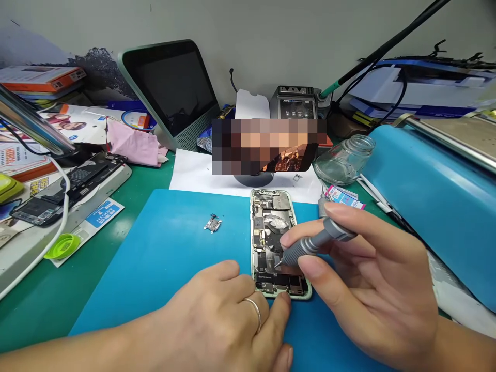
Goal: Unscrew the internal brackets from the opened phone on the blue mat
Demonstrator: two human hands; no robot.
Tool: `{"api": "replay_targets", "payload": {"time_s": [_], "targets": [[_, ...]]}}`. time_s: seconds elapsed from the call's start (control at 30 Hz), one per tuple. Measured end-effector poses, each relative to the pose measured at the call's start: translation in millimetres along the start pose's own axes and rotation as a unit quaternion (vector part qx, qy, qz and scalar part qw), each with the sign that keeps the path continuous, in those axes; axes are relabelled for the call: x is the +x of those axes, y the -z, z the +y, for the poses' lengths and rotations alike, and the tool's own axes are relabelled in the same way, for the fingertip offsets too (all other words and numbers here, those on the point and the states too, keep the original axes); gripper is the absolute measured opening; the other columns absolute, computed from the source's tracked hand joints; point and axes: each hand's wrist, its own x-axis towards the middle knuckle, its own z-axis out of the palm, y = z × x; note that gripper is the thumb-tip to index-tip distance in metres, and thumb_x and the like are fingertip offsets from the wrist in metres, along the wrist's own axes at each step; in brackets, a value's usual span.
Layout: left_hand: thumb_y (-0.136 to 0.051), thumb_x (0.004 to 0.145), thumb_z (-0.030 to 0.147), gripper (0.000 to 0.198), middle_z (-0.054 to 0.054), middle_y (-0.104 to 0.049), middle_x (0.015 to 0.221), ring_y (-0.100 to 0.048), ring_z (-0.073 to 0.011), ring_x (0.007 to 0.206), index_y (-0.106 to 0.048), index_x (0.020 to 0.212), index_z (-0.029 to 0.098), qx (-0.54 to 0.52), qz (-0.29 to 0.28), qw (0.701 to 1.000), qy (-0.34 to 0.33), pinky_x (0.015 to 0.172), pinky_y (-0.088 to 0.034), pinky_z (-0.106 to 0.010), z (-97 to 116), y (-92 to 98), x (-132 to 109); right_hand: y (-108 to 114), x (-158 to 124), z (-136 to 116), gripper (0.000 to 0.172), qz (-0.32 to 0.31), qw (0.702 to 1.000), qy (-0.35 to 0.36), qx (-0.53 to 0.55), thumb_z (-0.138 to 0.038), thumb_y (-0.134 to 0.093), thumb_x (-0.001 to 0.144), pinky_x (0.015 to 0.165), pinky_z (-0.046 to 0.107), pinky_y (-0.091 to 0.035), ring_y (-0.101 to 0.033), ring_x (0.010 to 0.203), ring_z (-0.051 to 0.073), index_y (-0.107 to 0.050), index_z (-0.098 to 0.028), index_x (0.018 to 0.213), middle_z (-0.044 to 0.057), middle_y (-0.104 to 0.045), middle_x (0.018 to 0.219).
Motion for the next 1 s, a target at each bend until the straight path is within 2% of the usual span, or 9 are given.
{"api": "replay_targets", "payload": {"time_s": [0.17,0.3,0.47,0.63,0.8,0.9,1.0], "targets": [[-0.052,0.102,0.026,0.028,0.002,-0.064,0.066,-0.058,-0.0167,0.054,-0.073,0.110,0.010,0.012,-0.014,1.000,0.007,0.050,-0.046,-0.037,1,3.6,1,1,3,0,0.076,-0.014,1.000,0.016,0.005,-0.002,-0.068,0.088,0.076,0.031,-0.071,-0.077,0.105,0.021,-0.047,-0.037,0.153,0.006,-0.069,0.137],[-0.050,0.102,0.024,0.029,0.002,-0.062,0.064,-0.056,-0.0162,0.052,-0.073,0.108,0.007,0.015,0.001,1.000,0.002,0.047,-0.043,-0.036,-1,1.8,3,5,5,-2,0.077,-0.022,0.999,0.037,-0.011,0.000,-0.069,0.086,0.087,0.029,-0.070,-0.078,0.101,0.019,-0.049,-0.034,0.153,0.003,-0.076,0.117],[-0.045,0.106,0.025,0.032,0.002,-0.063,0.065,-0.056,-0.0162,0.053,-0.071,0.114,0.007,0.018,-0.011,1.000,-0.001,0.048,-0.044,-0.035,-2,-0.3,-1,11,4,-5,0.079,-0.050,0.997,0.050,-0.021,0.003,-0.067,0.084,0.085,0.029,-0.070,-0.077,0.104,0.020,-0.050,-0.033,0.152,0.004,-0.076,0.121],[-0.036,0.110,0.025,0.039,0.003,-0.059,0.059,-0.051,-0.0158,0.047,-0.071,0.108,0.008,0.043,0.040,0.998,-0.018,0.045,-0.039,-0.034,-3,-10.5,-3,14,-1,-6,0.085,-0.054,0.998,0.041,-0.014,0.007,-0.065,0.083,0.080,0.029,-0.070,-0.078,0.103,0.021,-0.048,-0.036,0.154,0.003,-0.077,0.122],[-0.035,0.111,0.025,0.040,0.003,-0.059,0.058,-0.050,-0.0155,0.046,-0.071,0.104,0.009,0.048,0.058,0.997,-0.026,0.042,-0.036,-0.033,-4,-13.8,-2,16,-5,-5,0.083,-0.065,0.997,0.039,-0.022,0.004,-0.064,0.086,0.086,0.033,-0.071,-0.078,0.108,0.023,-0.045,-0.038,0.155,0.005,-0.077,0.125],[-0.035,0.111,0.025,0.040,0.003,-0.059,0.057,-0.050,-0.0155,0.046,-0.071,0.104,0.009,0.049,0.051,0.997,-0.023,0.042,-0.036,-0.033,-4,-12.7,-2,17,-5,-6,0.083,-0.092,0.994,0.036,-0.041,0.001,-0.063,0.090,0.085,0.034,-0.071,-0.078,0.110,0.024,-0.039,-0.040,0.159,0.006,-0.076,0.126],[-0.035,0.111,0.026,0.040,0.003,-0.058,0.057,-0.051,-0.0155,0.046,-0.071,0.106,0.009,0.049,0.046,0.998,-0.022,0.042,-0.037,-0.033,-4,-12.5,-2,17,-4,-6,0.079,-0.091,0.994,0.043,-0.052,-0.003,-0.062,0.093,0.081,0.032,-0.072,-0.078,0.108,0.024,-0.038,-0.040,0.159,0.007,-0.077,0.124]]}}
